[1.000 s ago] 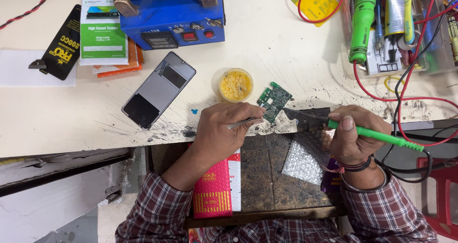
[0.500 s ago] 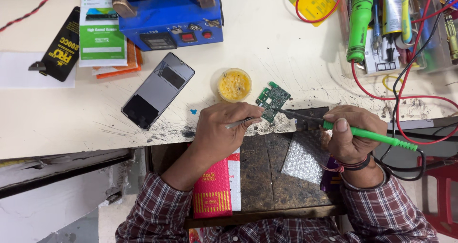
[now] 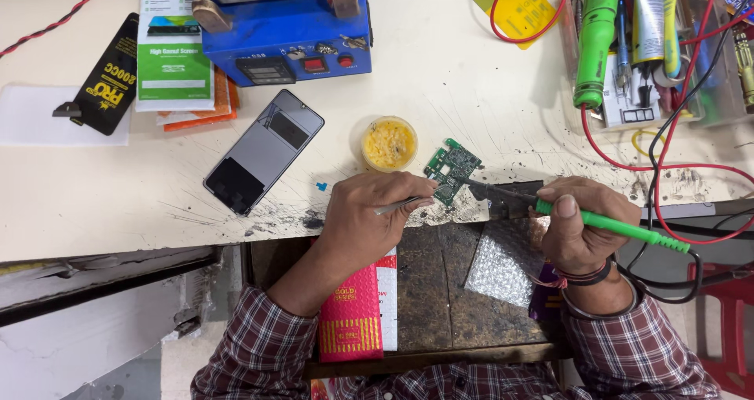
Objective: The person solders a green circuit board on a workbench, holding the board steady with one hand while applying a soldering iron to its components with the other. A disassembled smartphone, a container of flux, and a hot air rework station sit on the bench as the person works on the board throughout the episode.
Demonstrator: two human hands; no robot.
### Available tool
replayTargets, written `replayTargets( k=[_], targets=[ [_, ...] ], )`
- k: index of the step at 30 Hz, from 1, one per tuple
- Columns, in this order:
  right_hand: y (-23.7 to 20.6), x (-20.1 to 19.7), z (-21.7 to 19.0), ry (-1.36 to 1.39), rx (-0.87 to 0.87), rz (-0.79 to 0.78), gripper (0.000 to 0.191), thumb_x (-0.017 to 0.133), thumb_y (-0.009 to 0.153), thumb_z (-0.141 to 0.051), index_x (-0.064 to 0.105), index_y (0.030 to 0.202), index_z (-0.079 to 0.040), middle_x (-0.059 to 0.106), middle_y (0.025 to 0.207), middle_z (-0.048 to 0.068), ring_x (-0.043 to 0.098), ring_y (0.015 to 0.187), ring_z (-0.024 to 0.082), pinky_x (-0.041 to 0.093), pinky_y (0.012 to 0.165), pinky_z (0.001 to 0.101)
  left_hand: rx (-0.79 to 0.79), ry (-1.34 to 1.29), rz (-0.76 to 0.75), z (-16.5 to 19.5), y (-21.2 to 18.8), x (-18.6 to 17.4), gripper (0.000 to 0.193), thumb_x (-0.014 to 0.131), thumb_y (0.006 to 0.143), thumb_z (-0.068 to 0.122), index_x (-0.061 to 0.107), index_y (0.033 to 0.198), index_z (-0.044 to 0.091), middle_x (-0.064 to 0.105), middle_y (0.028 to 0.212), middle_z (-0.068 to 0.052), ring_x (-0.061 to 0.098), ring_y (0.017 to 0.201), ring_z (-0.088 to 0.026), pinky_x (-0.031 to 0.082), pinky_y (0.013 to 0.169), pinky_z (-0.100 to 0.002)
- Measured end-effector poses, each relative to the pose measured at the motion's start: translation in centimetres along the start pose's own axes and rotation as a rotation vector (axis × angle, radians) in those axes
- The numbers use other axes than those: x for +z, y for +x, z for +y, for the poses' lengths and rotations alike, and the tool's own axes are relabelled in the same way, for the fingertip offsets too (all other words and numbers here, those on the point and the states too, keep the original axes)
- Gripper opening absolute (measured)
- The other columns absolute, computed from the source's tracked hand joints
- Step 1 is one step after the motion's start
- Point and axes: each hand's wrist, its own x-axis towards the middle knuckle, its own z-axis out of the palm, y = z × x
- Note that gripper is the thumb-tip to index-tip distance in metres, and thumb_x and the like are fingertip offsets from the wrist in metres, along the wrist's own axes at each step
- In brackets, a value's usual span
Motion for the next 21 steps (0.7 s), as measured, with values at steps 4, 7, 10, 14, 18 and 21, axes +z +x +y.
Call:
replayTargets(
  k=[4,7,10,14,18,21],
  targets=[
    [0.06,-0.13,-0.12,-0.029,-0.048,-0.036,0.029,0.057,0.114,-0.021,0.061,0.095,0.000,0.070,0.080,0.016,0.070,0.065,0.020,0.060,0.064,0.0316,0.019,0.044,-0.015,-0.02,-0.08,0.04,0.020,0.075,0.092,0.002,0.067,0.106,0.013,0.079,0.104,0.000,0.079,0.096,-0.018,0.065,0.084,-0.034],
    [0.10,-0.24,-0.26,-0.027,-0.019,-0.052,0.029,0.056,0.113,-0.021,0.061,0.095,0.001,0.069,0.080,0.016,0.069,0.064,0.020,0.058,0.061,0.0299,0.008,0.037,0.000,-0.05,0.03,0.13,0.020,0.076,0.092,0.003,0.067,0.107,0.013,0.078,0.103,0.000,0.079,0.096,-0.018,0.065,0.083,-0.034],
    [0.10,-0.04,-0.32,-0.002,-0.003,-0.028,0.029,0.057,0.113,-0.022,0.061,0.095,0.001,0.069,0.079,0.016,0.069,0.064,0.019,0.058,0.061,0.0301,0.026,0.039,0.000,-0.07,0.05,-0.01,0.021,0.074,0.092,0.002,0.067,0.108,0.014,0.078,0.104,0.000,0.079,0.098,-0.018,0.065,0.085,-0.034],
    [0.27,-0.01,-0.30,-0.010,-0.019,-0.036,0.029,0.056,0.113,-0.022,0.060,0.096,0.001,0.069,0.083,0.015,0.070,0.064,0.019,0.059,0.061,0.0301,0.023,0.059,-0.007,0.09,-0.01,-0.16,0.019,0.075,0.093,0.004,0.067,0.107,0.013,0.079,0.104,0.000,0.079,0.096,-0.018,0.064,0.084,-0.035],
    [0.21,-0.09,-0.27,-0.022,-0.061,-0.048,0.029,0.058,0.112,-0.022,0.062,0.094,0.001,0.069,0.079,0.017,0.069,0.065,0.022,0.058,0.061,0.0313,0.011,0.016,0.005,0.13,0.24,-0.05,0.016,0.076,0.095,0.009,0.067,0.108,0.013,0.079,0.103,-0.001,0.079,0.097,-0.018,0.065,0.082,-0.033],
    [0.19,-0.10,-0.09,-0.017,-0.061,-0.045,0.029,0.057,0.116,-0.023,0.058,0.097,0.000,0.070,0.081,0.015,0.070,0.066,0.019,0.061,0.067,0.0326,0.024,0.027,0.008,0.21,0.18,-0.07,0.014,0.075,0.096,0.009,0.066,0.107,0.014,0.079,0.104,0.000,0.080,0.096,-0.017,0.066,0.085,-0.033]
  ],
)
